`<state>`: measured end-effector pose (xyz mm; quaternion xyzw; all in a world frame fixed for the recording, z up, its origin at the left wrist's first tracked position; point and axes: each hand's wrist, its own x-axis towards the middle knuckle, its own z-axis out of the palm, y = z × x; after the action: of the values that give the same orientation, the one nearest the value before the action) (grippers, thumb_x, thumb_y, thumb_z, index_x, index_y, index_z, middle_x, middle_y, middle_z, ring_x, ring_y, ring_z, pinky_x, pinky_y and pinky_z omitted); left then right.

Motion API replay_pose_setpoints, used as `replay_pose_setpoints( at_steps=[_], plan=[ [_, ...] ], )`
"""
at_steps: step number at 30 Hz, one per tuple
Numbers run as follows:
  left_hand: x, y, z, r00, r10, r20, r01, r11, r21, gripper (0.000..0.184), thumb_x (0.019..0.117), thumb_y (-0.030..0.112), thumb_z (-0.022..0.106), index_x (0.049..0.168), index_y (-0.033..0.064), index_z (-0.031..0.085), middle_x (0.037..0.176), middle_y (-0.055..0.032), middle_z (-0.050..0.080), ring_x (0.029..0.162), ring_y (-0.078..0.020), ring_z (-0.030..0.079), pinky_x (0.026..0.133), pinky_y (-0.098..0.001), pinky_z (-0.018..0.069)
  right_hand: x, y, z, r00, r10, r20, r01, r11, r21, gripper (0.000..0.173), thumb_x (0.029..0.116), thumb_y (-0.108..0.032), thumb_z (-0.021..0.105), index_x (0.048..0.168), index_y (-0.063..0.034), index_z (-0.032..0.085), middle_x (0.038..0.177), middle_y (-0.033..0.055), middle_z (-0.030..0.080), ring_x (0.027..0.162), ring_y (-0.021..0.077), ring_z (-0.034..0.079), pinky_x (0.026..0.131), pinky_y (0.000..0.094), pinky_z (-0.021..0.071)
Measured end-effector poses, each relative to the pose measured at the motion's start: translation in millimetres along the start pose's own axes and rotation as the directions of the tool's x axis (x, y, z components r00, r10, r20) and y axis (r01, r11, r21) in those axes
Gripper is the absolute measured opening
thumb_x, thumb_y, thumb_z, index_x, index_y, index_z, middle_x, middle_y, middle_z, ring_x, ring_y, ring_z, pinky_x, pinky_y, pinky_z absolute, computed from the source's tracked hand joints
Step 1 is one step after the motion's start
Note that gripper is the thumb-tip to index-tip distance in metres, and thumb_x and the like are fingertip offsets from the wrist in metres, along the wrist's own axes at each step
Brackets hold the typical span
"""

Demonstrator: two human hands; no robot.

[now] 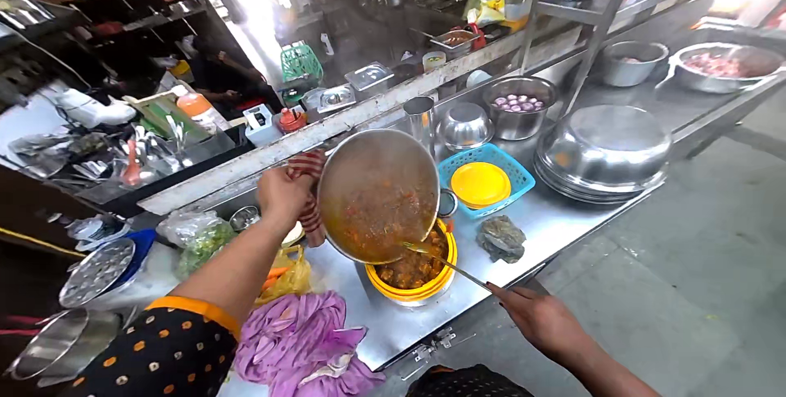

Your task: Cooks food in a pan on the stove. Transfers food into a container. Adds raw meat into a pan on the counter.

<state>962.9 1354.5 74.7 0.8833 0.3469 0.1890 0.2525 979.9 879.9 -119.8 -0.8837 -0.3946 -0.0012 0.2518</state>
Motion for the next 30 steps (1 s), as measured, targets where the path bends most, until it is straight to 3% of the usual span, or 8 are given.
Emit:
replay_pose_setpoints(
  at_steps=[4, 10, 12, 15, 20, 22, 25, 30],
  plan=[
    [2, -39, -25, 0.994, -0.113, -0.005, 0.110, 0.975, -0.194, 0.023, 0.0928, 0.017, 0.069, 0.098, -0.0055, 0.066, 0.092, -0.0231, 0.067, 0.082, -0.0348, 0.067, 0.077, -0.0630, 0.0529, -12, 3, 0, 0.987, 0.045, -0.153, -0.032, 0.996, 0.088, 0.039, 0.1030, -0.029, 0.048, 0.135, -0.0296, 0.070, 0.086, -0.0001, 0.074, 0.065, 0.0140, 0.068, 0.060, 0.0399, 0.0593],
    [-46, -90, -71, 0.946, -0.322, -0.047, 0.280, 0.880, -0.382, 0.026, 0.0929, 0.015, 0.067, 0.112, -0.0025, 0.061, 0.093, -0.0123, 0.063, 0.077, -0.0189, 0.060, 0.072, -0.0461, 0.0538, -2, -15, 13, 0.985, 0.162, -0.065, -0.132, 0.935, 0.330, 0.036, 0.1029, -0.026, 0.053, 0.135, -0.0244, 0.070, 0.073, -0.0043, 0.070, 0.057, 0.0067, 0.060, 0.058, 0.0321, 0.0559],
    [-65, -106, -76, 0.917, -0.393, -0.063, 0.331, 0.839, -0.431, 0.024, 0.0908, 0.013, 0.066, 0.110, 0.0014, 0.060, 0.085, -0.0053, 0.060, 0.069, -0.0119, 0.057, 0.063, -0.0363, 0.0521, 6, -35, 18, 0.983, 0.141, -0.117, -0.084, 0.915, 0.396, 0.035, 0.1042, -0.026, 0.053, 0.135, -0.0209, 0.070, 0.076, -0.0043, 0.070, 0.059, 0.0058, 0.061, 0.059, 0.0299, 0.0565],
    [-92, -119, -71, 0.871, -0.489, -0.050, 0.392, 0.753, -0.529, 0.025, 0.0916, 0.011, 0.064, 0.114, 0.0015, 0.058, 0.085, -0.0051, 0.060, 0.068, -0.0112, 0.058, 0.061, -0.0334, 0.0530, 25, -62, 21, 0.975, 0.052, -0.218, 0.018, 0.951, 0.307, 0.034, 0.1055, -0.025, 0.051, 0.134, -0.0201, 0.070, 0.084, -0.0017, 0.073, 0.068, 0.0079, 0.066, 0.066, 0.0296, 0.0590],
    [-117, -137, -46, 0.803, -0.594, -0.050, 0.427, 0.632, -0.647, 0.021, 0.0883, 0.007, 0.067, 0.106, 0.0010, 0.058, 0.077, -0.0061, 0.059, 0.060, -0.0127, 0.058, 0.053, -0.0322, 0.0516, 35, -63, 19, 0.969, 0.009, -0.246, 0.077, 0.937, 0.340, 0.035, 0.1045, -0.024, 0.051, 0.134, -0.0204, 0.071, 0.083, -0.0028, 0.072, 0.066, 0.0055, 0.064, 0.064, 0.0266, 0.0576],
    [-126, -137, -41, 0.795, -0.603, -0.064, 0.420, 0.624, -0.659, 0.017, 0.0895, 0.007, 0.067, 0.103, 0.0012, 0.059, 0.075, -0.0061, 0.059, 0.059, -0.0136, 0.058, 0.052, -0.0329, 0.0514, 35, -58, 15, 0.978, -0.029, -0.205, 0.096, 0.941, 0.325, 0.035, 0.1052, -0.025, 0.051, 0.134, -0.0213, 0.070, 0.084, -0.0030, 0.072, 0.066, 0.0058, 0.064, 0.065, 0.0276, 0.0585],
    [-131, -130, -40, 0.802, -0.588, -0.106, 0.381, 0.640, -0.667, 0.014, 0.0910, 0.007, 0.066, 0.103, 0.0019, 0.061, 0.075, -0.0052, 0.060, 0.060, -0.0129, 0.058, 0.054, -0.0322, 0.0519, 48, -53, 8, 0.991, -0.072, -0.114, 0.084, 0.991, 0.104, 0.036, 0.1047, -0.028, 0.051, 0.136, -0.0311, 0.069, 0.084, -0.0004, 0.071, 0.066, 0.0136, 0.067, 0.060, 0.0370, 0.0580],
    [-130, -100, -36, 0.834, -0.513, -0.202, 0.275, 0.705, -0.654, 0.016, 0.0932, 0.006, 0.065, 0.108, 0.0006, 0.062, 0.081, -0.0042, 0.060, 0.065, -0.0102, 0.057, 0.060, -0.0310, 0.0513, 67, -41, -22, 0.974, -0.227, 0.030, 0.229, 0.962, -0.151, 0.040, 0.0997, -0.018, 0.056, 0.135, -0.0327, 0.069, 0.078, 0.0044, 0.066, 0.061, 0.0219, 0.066, 0.054, 0.0438, 0.0564]
  ],
)
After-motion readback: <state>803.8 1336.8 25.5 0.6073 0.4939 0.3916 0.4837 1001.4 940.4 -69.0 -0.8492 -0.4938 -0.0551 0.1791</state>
